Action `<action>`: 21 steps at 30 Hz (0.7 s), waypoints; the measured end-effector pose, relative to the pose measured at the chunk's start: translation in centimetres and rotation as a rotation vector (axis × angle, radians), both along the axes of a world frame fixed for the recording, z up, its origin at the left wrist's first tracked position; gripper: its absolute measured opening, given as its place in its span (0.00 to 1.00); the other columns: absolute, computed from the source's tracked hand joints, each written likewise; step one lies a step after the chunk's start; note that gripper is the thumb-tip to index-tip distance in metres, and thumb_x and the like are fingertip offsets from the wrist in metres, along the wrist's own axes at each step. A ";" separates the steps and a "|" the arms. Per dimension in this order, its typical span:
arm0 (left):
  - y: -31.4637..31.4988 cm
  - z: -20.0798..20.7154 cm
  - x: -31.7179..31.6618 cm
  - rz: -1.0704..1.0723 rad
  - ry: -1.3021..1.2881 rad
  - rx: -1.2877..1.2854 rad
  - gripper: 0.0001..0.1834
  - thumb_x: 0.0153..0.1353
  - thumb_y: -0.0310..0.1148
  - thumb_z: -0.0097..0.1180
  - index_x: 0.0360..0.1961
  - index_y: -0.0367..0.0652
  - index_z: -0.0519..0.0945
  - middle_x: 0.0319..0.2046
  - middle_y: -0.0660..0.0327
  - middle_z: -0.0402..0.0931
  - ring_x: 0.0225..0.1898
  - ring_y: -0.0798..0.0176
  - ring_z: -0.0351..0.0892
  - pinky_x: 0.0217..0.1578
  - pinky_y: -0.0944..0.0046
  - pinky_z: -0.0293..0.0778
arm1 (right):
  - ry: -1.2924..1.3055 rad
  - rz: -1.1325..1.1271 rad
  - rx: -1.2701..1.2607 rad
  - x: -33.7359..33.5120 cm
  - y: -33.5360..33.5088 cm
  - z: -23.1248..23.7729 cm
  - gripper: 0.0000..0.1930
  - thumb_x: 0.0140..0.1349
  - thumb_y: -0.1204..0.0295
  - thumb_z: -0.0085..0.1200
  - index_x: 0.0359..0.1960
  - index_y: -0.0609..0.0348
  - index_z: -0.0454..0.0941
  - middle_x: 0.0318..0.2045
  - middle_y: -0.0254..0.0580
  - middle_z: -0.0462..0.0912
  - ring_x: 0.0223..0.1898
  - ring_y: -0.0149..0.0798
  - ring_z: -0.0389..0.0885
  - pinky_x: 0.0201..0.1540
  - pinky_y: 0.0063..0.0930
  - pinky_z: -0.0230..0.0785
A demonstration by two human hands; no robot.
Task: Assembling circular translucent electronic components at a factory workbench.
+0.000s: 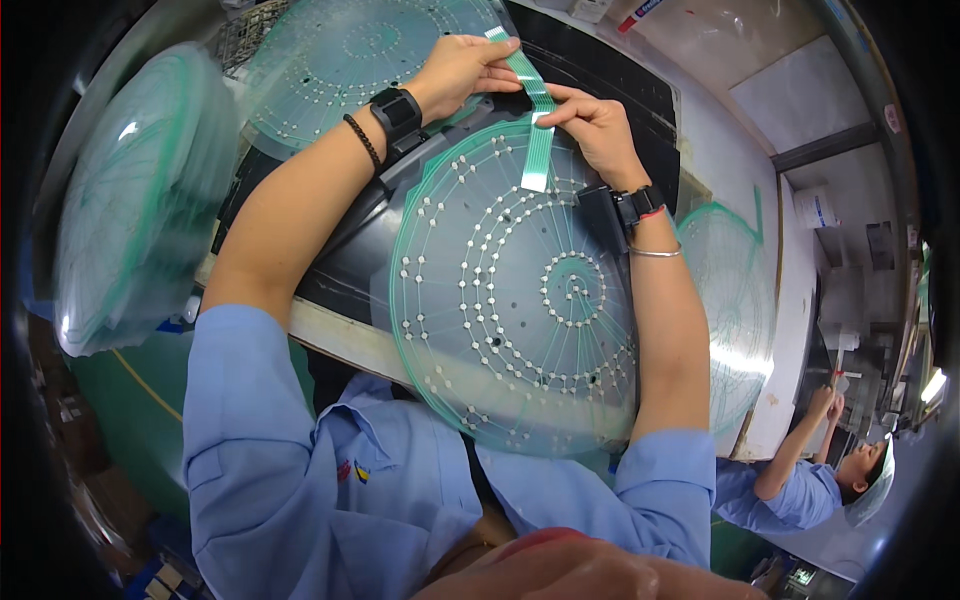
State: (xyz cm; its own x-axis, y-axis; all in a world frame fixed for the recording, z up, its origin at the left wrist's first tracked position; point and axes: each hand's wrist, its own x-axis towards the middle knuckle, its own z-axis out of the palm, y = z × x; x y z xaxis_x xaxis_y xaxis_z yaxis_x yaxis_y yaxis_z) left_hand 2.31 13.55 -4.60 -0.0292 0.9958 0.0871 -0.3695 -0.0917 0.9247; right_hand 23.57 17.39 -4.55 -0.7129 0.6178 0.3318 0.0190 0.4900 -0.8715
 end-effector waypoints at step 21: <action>-12.7 3.9 -2.1 -0.579 0.221 -0.266 0.23 0.61 0.30 0.50 0.58 0.41 0.63 0.47 0.53 0.73 0.38 0.61 0.79 0.40 0.62 0.77 | -0.340 -0.258 0.088 6.3 0.6 8.9 0.18 0.58 0.58 0.56 0.42 0.59 0.76 0.21 0.29 0.77 0.21 0.19 0.69 0.23 0.13 0.60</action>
